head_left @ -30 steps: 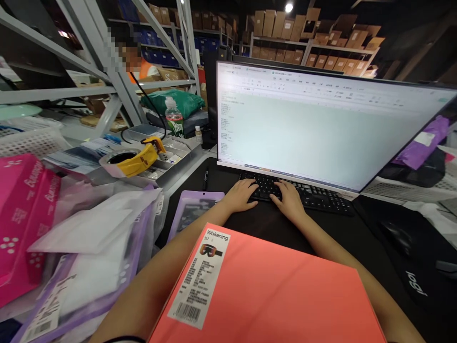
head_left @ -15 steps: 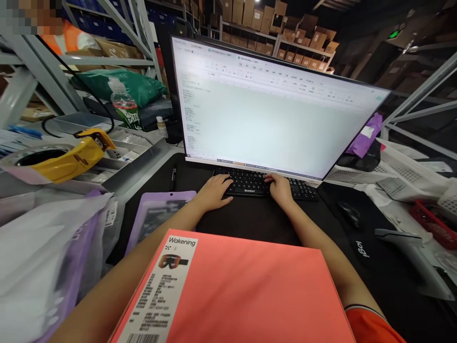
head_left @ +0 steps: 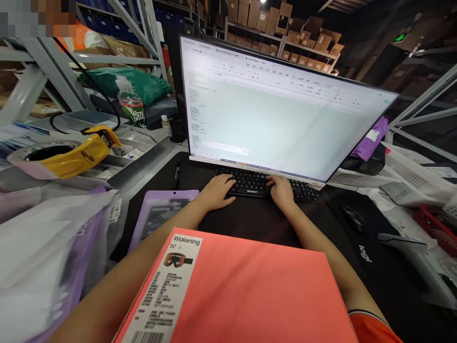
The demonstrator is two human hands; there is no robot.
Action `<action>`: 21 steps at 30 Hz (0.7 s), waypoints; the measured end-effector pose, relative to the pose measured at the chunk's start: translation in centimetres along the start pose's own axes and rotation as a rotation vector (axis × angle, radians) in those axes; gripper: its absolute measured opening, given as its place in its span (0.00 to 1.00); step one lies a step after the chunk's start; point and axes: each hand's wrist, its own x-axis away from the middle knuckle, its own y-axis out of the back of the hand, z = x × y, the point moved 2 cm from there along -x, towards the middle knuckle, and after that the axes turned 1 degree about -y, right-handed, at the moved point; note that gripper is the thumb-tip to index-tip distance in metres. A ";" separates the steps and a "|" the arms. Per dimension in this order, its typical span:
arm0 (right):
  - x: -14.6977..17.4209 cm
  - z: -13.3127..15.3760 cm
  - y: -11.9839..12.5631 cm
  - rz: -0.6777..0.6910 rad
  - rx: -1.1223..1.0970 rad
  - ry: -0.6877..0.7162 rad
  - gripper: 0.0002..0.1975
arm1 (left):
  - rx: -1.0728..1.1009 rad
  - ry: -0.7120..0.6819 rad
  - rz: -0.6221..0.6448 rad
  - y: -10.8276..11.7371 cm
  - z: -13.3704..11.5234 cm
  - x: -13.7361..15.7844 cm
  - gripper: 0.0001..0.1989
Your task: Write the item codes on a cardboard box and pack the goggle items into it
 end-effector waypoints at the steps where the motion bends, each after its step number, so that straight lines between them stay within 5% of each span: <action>1: 0.0 0.0 0.0 -0.017 0.007 -0.003 0.30 | 0.002 0.001 0.001 0.0 0.0 0.0 0.31; 11: 0.6 0.0 -1.2 -0.057 0.114 0.052 0.25 | 0.003 0.019 0.010 0.2 -0.3 -0.1 0.31; 17: 1.2 0.6 -2.9 -0.059 -0.033 0.337 0.20 | 0.027 0.027 0.013 0.3 -0.6 0.0 0.32; 21: 1.4 0.8 -3.6 -0.069 -0.029 0.392 0.21 | 0.025 0.034 0.015 0.3 -0.6 0.1 0.32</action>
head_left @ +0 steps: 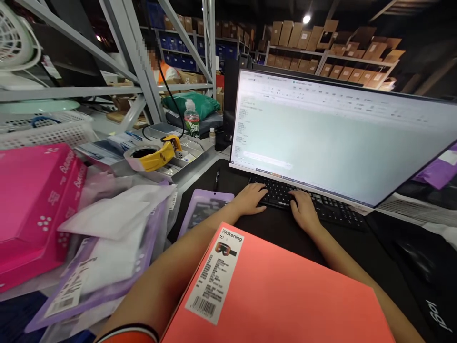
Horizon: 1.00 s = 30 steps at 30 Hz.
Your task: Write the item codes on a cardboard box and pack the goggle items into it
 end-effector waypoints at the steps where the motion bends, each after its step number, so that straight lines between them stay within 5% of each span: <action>1: 0.0 0.0 0.0 0.004 0.021 -0.004 0.22 | 0.000 0.000 0.003 0.0 0.0 0.0 0.32; 30: -0.4 0.6 1.1 0.057 0.033 -0.156 0.17 | -0.022 -0.036 0.003 0.1 0.4 -0.1 0.30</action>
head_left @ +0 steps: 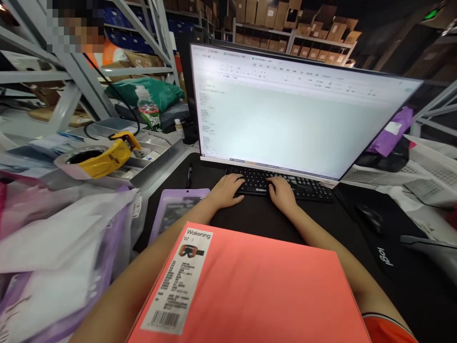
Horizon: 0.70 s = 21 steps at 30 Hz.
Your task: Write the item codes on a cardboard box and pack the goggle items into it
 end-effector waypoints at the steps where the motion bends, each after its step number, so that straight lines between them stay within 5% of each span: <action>1: -0.1 -0.1 0.1 -0.014 -0.003 -0.040 0.18 | 0.001 -0.001 -0.002 -0.1 0.1 0.0 0.30; 7: 0.0 -0.3 0.2 -0.033 0.044 -0.176 0.17 | 0.023 -0.030 -0.014 -0.2 0.3 0.0 0.29; 21: -0.4 1.8 -1.1 -0.013 0.157 -0.115 0.18 | 0.023 -0.014 0.007 -0.1 0.0 0.0 0.30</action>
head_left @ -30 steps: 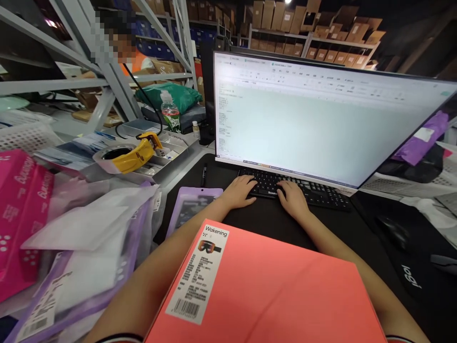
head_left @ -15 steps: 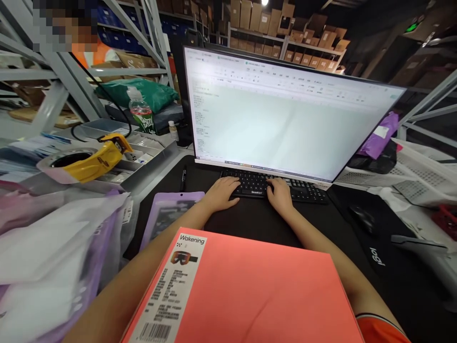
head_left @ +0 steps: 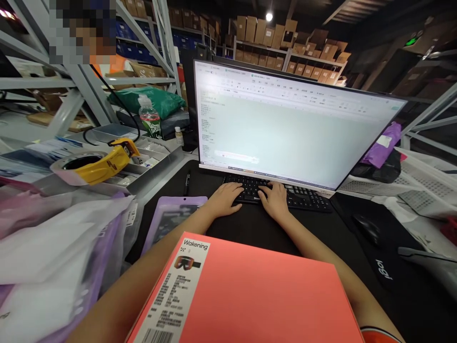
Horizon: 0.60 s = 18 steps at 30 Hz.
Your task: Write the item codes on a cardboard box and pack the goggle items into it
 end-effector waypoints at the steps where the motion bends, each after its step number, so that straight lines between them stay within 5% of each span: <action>1: 0.0 -0.2 0.1 0.000 -0.012 -0.006 0.19 | 0.002 0.008 -0.003 0.0 0.0 0.0 0.30; 6: 0.2 -1.0 0.2 0.000 -0.139 -0.014 0.26 | 0.012 0.029 -0.021 0.1 -0.2 0.1 0.31; 18: 0.5 0.4 -0.8 -0.017 -0.144 0.192 0.17 | 0.014 0.128 -0.047 -0.3 0.2 0.0 0.41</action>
